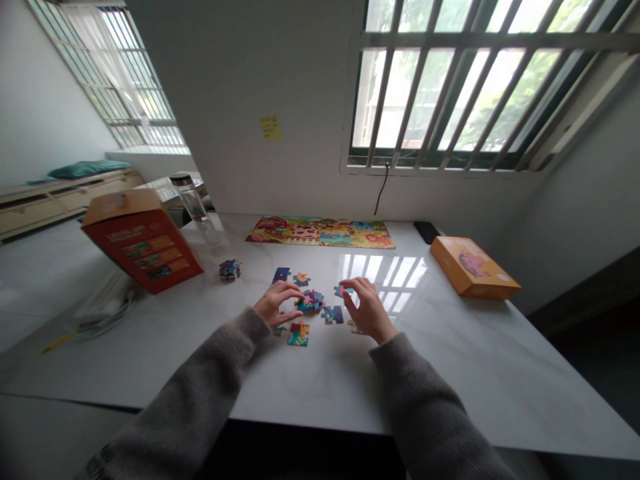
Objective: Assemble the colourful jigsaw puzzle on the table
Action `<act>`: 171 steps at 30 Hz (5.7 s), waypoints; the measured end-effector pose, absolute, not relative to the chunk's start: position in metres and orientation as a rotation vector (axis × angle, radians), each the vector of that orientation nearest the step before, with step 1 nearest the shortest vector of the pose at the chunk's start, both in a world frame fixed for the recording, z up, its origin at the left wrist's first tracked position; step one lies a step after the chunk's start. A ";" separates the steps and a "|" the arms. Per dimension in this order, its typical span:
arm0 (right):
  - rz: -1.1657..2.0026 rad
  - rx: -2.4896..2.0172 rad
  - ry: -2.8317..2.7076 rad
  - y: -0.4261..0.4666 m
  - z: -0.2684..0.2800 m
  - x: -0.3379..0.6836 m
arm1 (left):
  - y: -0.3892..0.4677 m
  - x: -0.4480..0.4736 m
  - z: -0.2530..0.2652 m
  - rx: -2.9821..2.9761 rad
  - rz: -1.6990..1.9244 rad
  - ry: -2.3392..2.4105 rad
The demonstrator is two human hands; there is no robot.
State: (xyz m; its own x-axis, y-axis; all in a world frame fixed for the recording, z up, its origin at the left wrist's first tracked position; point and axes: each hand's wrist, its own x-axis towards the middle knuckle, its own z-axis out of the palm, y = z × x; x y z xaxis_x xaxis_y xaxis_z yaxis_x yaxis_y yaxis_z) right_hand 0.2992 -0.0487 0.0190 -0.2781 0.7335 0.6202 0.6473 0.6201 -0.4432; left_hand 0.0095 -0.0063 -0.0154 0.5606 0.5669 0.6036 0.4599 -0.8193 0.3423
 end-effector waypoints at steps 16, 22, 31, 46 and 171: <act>0.278 -1.329 -2.273 -0.089 -0.006 0.350 | -0.056 0.051 -0.022 2.681 0.602 0.866; 0.312 -1.344 -2.289 -0.087 -0.004 0.350 | -0.059 0.045 -0.021 2.714 0.618 0.839; 0.228 -1.301 -2.205 -0.088 -0.007 0.333 | -0.056 -0.007 -0.004 2.628 0.991 1.157; 0.416 -1.138 -2.402 -0.123 -0.002 0.286 | -0.099 0.003 -0.033 2.644 0.726 1.115; -0.003 -1.648 -1.964 -0.148 -0.022 0.268 | -0.142 0.052 -0.023 2.822 0.630 1.079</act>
State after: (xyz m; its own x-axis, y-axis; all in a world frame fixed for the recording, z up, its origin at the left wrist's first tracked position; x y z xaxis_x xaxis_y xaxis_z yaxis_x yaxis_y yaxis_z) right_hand 0.2684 -0.1482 -0.0216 -0.0786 0.9043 0.4195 0.9055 0.2408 -0.3495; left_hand 0.0522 -0.1421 -0.0235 0.6723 0.6504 0.3537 0.6276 -0.7541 0.1936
